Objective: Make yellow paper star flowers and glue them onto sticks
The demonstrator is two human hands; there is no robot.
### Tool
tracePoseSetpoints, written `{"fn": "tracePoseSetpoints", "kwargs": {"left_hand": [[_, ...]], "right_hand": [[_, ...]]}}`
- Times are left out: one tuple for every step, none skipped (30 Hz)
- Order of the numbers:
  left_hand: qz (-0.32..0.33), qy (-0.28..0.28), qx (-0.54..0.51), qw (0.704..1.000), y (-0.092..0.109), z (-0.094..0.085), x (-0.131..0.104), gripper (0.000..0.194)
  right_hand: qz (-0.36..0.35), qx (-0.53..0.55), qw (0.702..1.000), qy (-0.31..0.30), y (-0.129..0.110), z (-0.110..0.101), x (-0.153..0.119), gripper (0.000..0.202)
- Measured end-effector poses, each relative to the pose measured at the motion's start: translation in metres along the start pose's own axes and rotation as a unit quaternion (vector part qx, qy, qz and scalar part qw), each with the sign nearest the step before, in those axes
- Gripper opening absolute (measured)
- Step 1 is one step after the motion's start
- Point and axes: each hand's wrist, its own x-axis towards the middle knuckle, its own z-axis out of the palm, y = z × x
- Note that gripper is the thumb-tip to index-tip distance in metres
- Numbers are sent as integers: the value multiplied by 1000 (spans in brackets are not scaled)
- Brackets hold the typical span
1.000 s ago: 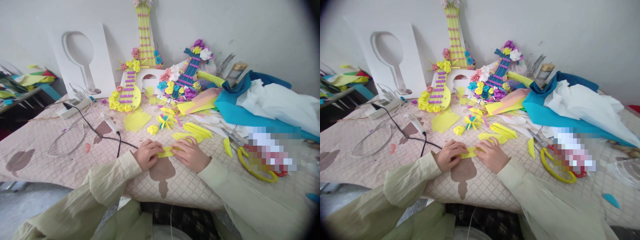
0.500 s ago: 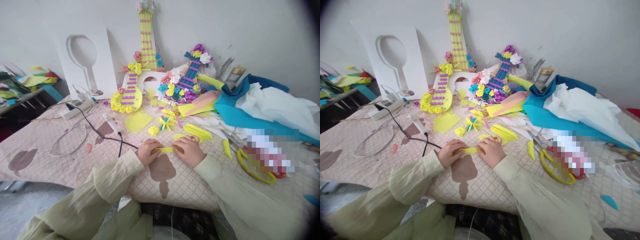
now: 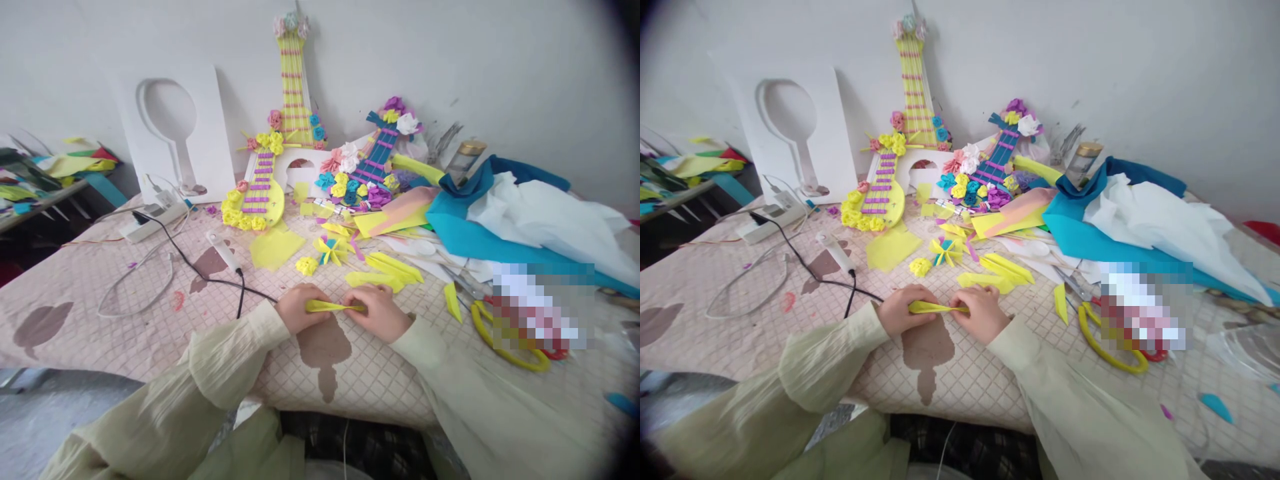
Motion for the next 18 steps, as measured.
{"fn": "tracePoseSetpoints", "kwargs": {"left_hand": [[2,2,-5,1000,1,1,0,24],[3,3,-6,1000,3,2,0,25],[3,4,-5,1000,6,2,0,24],[4,3,-5,1000,8,3,0,24],[1,0,-9,1000,11,3,0,24],[-4,-3,-17,1000,13,3,-1,24],[-12,-7,-29,999,16,3,-1,25],[-22,-8,-44,999,17,2,-1,26],[-34,-10,-60,998,18,2,-1,27],[-45,-14,-78,996,19,1,-2,27],[-54,-19,-97,994,19,1,-2,27],[-60,-25,-118,991,18,1,-2,26],[-64,-32,-139,988,18,1,-2,26],[-66,-39,-158,984,17,1,-2,27],[-67,-45,-174,981,16,0,-2,28],[-69,-49,-183,979,15,0,-2,28],[-71,-52,-186,979,15,0,-2,28],[-74,-54,-183,979,14,0,-2,29]], "right_hand": [[-5,7,1000,-1,-1,0,-2,3],[-12,16,1000,0,-1,0,-3,4],[-24,28,999,1,-1,1,-4,5],[-39,41,998,4,-1,2,-5,7],[-55,54,997,10,-1,3,-6,8],[-70,65,995,18,0,3,-7,10],[-81,71,994,25,0,4,-7,11],[-88,73,993,32,0,4,-8,12],[-90,73,993,38,1,4,-8,13],[-91,74,992,40,1,4,-9,13],[-90,75,992,36,1,3,-10,14],[-88,79,993,31,2,2,-10,15],[-86,84,993,24,2,0,-11,15],[-84,89,992,16,2,-1,-12,16],[-84,95,992,8,3,-3,-13,17],[-83,101,991,3,3,-5,-14,18],[-80,106,991,0,5,-7,-16,18],[-75,113,991,-1,6,-8,-17,19]]}}
